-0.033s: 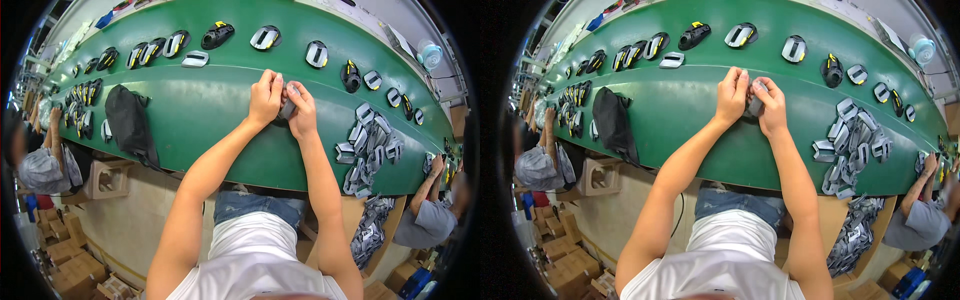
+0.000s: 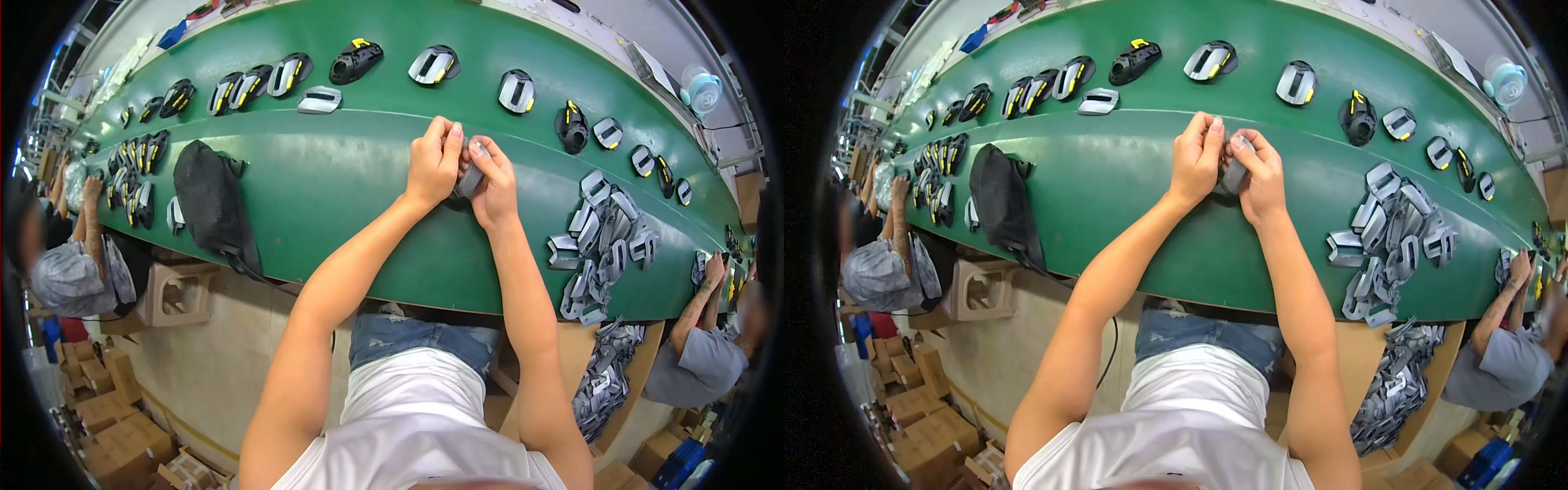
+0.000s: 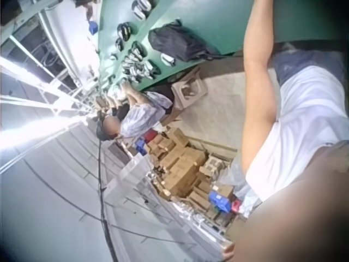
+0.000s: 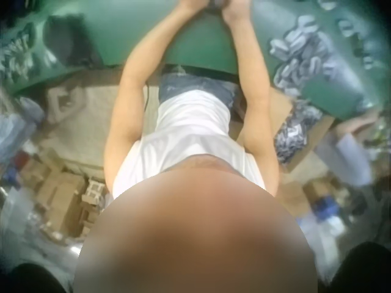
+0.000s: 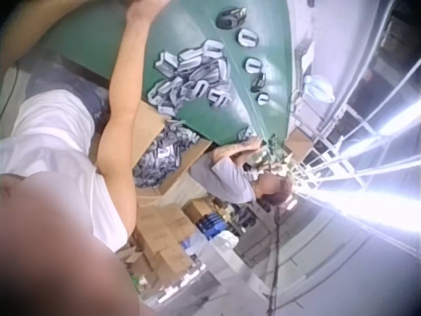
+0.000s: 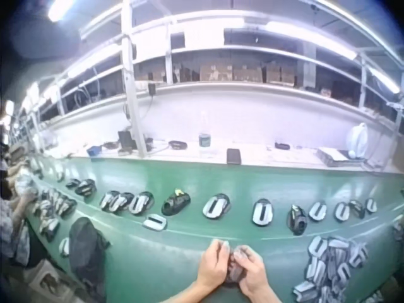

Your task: Assembling plastic casings and internal components for electronic devices on a factory line.

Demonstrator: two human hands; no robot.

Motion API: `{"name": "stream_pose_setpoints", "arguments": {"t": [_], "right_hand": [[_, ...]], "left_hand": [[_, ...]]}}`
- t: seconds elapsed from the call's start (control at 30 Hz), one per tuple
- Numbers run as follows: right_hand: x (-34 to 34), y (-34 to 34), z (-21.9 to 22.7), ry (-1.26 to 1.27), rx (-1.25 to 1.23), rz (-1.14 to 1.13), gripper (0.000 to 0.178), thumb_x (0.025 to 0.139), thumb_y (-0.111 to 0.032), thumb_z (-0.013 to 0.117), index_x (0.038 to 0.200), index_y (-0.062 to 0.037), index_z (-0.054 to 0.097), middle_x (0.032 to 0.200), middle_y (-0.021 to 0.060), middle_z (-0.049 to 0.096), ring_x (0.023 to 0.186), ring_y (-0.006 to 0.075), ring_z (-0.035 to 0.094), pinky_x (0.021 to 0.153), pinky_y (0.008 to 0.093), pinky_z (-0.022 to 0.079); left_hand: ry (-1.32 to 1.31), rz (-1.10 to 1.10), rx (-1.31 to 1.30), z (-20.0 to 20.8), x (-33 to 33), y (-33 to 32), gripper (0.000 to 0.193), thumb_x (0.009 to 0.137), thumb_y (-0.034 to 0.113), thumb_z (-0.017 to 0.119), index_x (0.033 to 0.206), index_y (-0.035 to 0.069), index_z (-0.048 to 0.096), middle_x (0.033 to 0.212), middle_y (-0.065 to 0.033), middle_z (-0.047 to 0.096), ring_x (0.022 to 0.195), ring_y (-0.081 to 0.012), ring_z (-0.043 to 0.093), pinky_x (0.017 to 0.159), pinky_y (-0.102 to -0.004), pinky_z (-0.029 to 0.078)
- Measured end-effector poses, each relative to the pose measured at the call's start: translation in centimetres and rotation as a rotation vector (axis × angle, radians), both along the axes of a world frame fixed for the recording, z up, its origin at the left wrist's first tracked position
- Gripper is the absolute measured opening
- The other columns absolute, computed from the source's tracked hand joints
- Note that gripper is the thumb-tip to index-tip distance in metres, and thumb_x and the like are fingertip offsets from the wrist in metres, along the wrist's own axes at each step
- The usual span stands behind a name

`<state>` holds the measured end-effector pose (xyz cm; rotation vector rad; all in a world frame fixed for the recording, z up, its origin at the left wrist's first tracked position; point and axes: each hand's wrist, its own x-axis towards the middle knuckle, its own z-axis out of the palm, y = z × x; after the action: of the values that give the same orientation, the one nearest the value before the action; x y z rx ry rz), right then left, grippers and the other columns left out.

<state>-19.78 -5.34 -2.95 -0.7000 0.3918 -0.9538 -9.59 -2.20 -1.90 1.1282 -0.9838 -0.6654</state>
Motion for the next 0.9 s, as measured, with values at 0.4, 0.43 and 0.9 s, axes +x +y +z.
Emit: {"name": "stream_pose_setpoints", "arguments": {"t": [0.4, 0.43, 0.9], "right_hand": [[-1.6, -2.2, 0.1, 0.412, -0.356, -0.17, 0.022, 0.084, -0.004, 0.061, 0.103, 0.0044, 0.055, 0.092, 0.005, 0.061, 0.085, 0.009, 0.057, 0.075, 0.0238, 0.047], [-1.3, -2.1, 0.0, 0.398, -0.381, -0.19, 0.022, 0.084, -0.004, 0.061, 0.103, 0.0044, 0.055, 0.092, 0.005, 0.061, 0.085, 0.009, 0.057, 0.075, 0.0238, 0.047], [0.4, -1.8, -2.5, 0.443, -0.481, -0.253, 0.031, 0.082, -0.009, 0.064, 0.108, 0.005, 0.056, 0.09, 0.0064, 0.063, 0.081, 0.0102, 0.059, 0.071, 0.0253, 0.048]], "left_hand": [[-0.687, 0.396, -0.058, 1.5, 5.8, -6.9, 0.02, 0.082, 0.02, 0.06, 0.087, 0.001, 0.056, 0.088, -0.0169, 0.058, 0.083, -0.0318, 0.056, 0.074, -0.0398, 0.044], [-0.958, 0.608, -0.103, 2.1, 8.5, -8.3, 0.028, 0.08, 0.022, 0.062, 0.095, -0.001, 0.055, 0.093, -0.0179, 0.057, 0.09, -0.0322, 0.056, 0.08, -0.0399, 0.044], [-0.9, 0.681, 0.389, 1.4, 17.6, -7.5, 0.068, 0.07, 0.045, 0.073, 0.113, 0.001, 0.046, 0.107, -0.0177, 0.057, 0.095, -0.0318, 0.056, 0.082, -0.0391, 0.045]]}}
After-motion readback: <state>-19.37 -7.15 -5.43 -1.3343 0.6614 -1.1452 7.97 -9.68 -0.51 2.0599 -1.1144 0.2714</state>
